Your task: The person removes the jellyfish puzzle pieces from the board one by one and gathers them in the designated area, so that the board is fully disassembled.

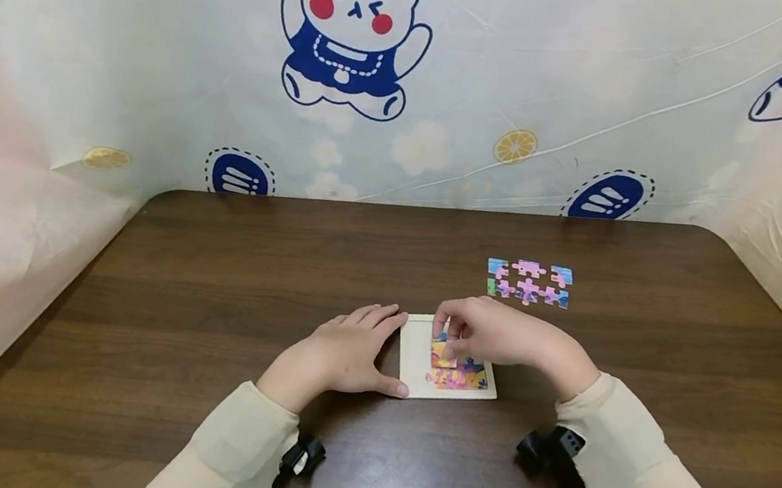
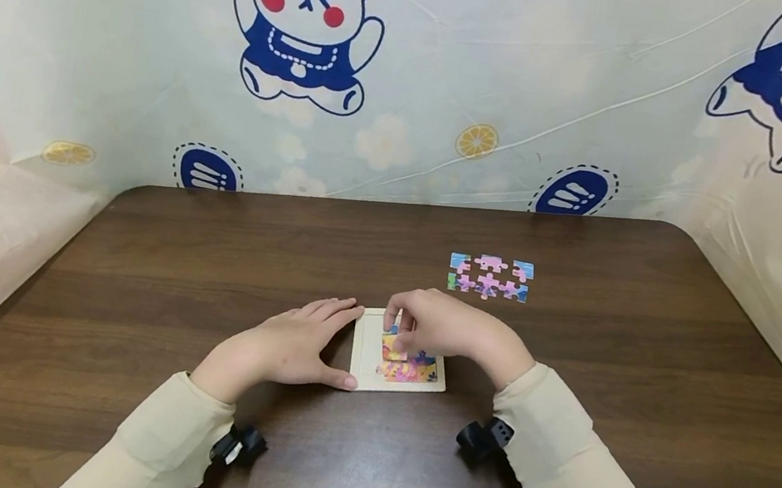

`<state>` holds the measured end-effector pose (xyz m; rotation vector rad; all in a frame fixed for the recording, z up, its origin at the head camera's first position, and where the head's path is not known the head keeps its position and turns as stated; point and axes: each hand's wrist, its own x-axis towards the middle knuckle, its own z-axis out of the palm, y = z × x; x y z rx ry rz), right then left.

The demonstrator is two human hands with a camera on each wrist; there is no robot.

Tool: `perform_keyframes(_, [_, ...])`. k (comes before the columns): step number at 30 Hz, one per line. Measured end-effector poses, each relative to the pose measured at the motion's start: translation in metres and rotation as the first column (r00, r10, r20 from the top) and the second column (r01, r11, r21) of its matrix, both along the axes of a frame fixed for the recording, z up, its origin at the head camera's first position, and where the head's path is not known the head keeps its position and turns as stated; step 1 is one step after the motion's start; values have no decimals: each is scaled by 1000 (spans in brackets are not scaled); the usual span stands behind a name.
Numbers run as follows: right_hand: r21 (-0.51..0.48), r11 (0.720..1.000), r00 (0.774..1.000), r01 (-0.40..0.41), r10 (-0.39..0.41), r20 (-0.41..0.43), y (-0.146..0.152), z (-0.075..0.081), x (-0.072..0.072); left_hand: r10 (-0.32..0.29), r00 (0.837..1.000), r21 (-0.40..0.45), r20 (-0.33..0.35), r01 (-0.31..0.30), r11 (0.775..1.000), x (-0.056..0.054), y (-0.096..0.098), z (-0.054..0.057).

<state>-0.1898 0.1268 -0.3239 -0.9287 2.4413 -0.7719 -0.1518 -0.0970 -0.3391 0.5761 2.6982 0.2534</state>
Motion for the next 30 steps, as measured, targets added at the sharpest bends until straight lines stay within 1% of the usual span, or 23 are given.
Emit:
perform_keyframes(2, [-8, 1000, 1000, 13, -13, 7, 3, -1, -2, 0, 1000, 2, 0, 0, 1000, 0, 0, 0])
perform_keyframes(3, [-8, 1000, 1000, 23, -22, 12, 4, -1, -3, -1, 1000, 1, -3, 1, 1000, -1, 0, -2])
perform_keyframes(8, [-14, 998, 998, 56, -56, 21, 13, 1, -8, -2, 1000, 2, -1, 2, 1000, -1, 0, -2])
perform_keyframes(10, [-11, 997, 997, 74, -74, 12, 16, 2, -10, 1, 1000, 4, 4, -1, 1000, 0, 1, 0])
perform_keyframes(14, [0, 993, 993, 121, -121, -18, 25, 3, -15, 2, 1000, 3, 4, -2, 1000, 0, 1, 0])
perform_keyframes(21, [-4, 986, 983, 169, -168, -77, 39, 2, -24, 1, 1000, -2, 3, -1, 1000, 1, 1, 1])
perform_keyframes(27, [-4, 974, 966, 228, -227, -124, 49, -2, -32, -2, 1000, -6, 0, 2, 1000, 1, 1, 0])
perform_keyframes(30, [0, 966, 959, 260, -258, -118, 54, -3, -35, -5, 1000, -2, -4, 5, 1000, 1, 1, 0])
